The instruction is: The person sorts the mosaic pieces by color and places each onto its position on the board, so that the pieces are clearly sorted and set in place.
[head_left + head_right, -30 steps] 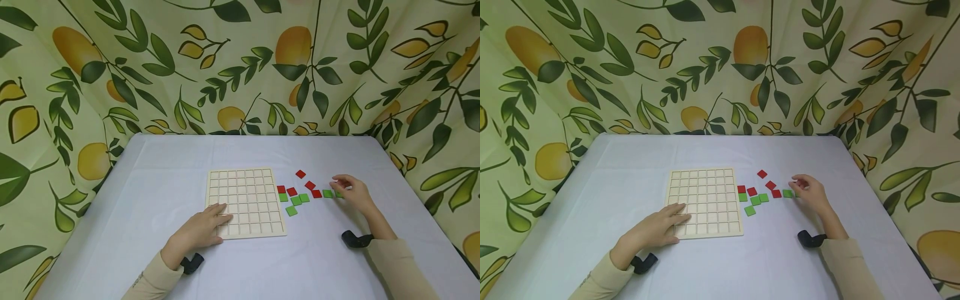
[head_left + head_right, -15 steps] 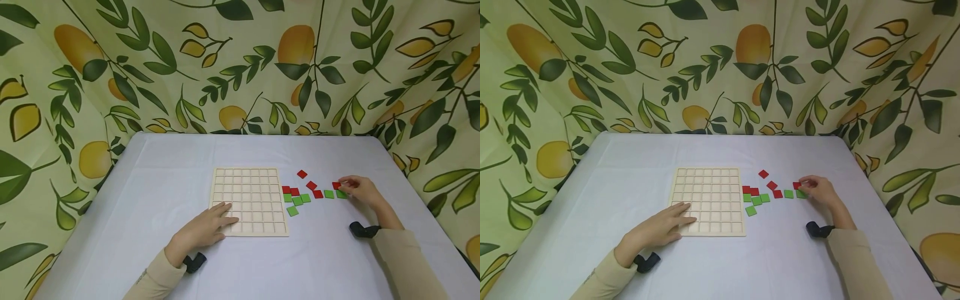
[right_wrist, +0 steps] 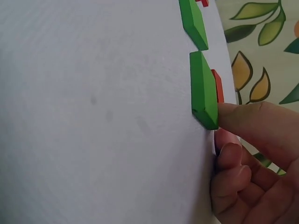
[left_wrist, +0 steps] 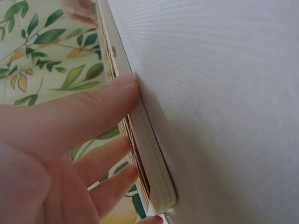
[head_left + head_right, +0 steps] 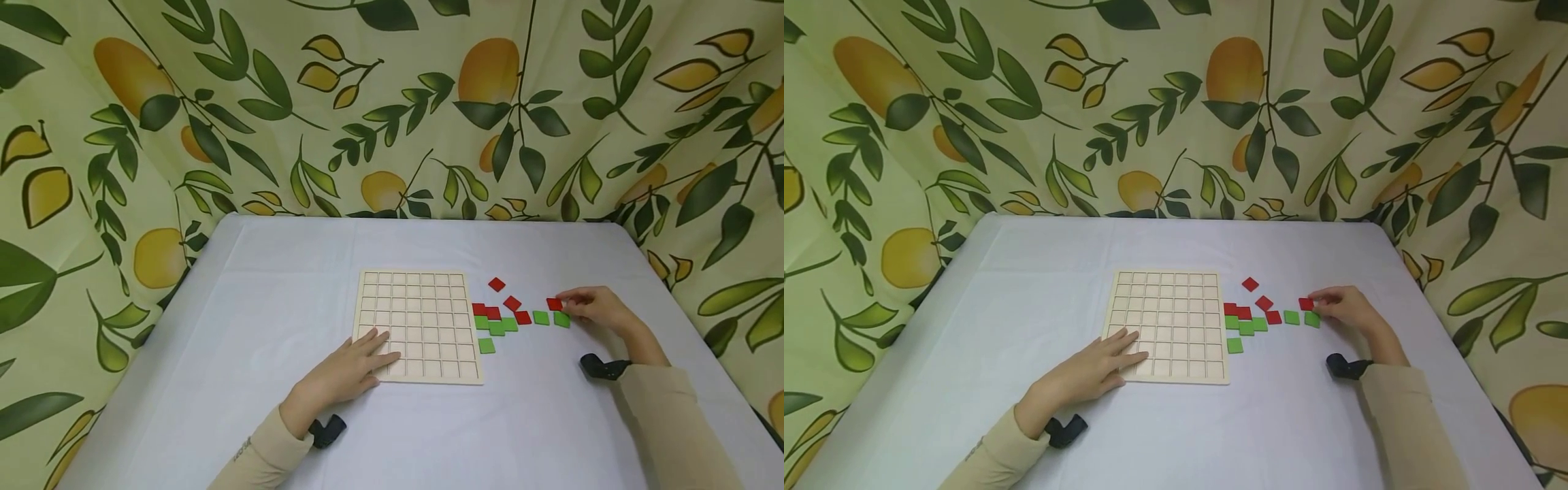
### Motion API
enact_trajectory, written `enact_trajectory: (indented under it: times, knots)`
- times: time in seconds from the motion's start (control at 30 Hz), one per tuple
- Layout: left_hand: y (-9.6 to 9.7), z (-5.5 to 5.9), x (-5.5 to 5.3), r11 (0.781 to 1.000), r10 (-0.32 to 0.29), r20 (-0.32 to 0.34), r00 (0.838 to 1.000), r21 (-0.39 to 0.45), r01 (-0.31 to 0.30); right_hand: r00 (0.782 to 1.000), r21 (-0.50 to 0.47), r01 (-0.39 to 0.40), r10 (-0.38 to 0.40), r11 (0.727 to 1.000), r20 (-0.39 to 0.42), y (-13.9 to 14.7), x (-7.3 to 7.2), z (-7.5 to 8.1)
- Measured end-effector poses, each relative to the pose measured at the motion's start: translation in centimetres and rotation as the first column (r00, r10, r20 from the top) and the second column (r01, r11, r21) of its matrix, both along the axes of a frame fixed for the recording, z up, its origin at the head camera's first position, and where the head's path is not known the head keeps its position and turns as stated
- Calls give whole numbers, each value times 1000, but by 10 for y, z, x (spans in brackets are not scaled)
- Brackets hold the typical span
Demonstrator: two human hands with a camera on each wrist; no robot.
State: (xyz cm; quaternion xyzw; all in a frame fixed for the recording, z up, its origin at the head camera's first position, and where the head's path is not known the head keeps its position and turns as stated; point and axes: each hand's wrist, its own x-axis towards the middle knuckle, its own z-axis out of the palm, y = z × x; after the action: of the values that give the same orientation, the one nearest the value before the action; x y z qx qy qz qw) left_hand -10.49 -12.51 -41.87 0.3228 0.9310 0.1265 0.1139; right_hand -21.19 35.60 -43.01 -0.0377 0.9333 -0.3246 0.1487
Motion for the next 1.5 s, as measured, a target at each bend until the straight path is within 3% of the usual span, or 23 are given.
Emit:
enact_trajectory:
  times: [0.47, 0.8, 1.33, 1.5]
  knots:
    - [4, -2, 2, 1000, 18, -5, 1000, -18, -19, 999, -29, 18, -20, 999, -48, 2, 1, -3]
    - [3, 1, 5, 999, 49, 28, 998, -13, -48, 996, -17, 42, -43, 999, -74, 0, 6, -4]
    - [-1, 7, 7, 999, 42, 36, 998, -30, -41, 987, -51, 9, -17, 999, -159, -21, 12, 5]
    - [-1, 8, 7, 999, 41, 35, 999, -31, -40, 976, -70, -13, -2, 997, -217, -30, 13, 5]
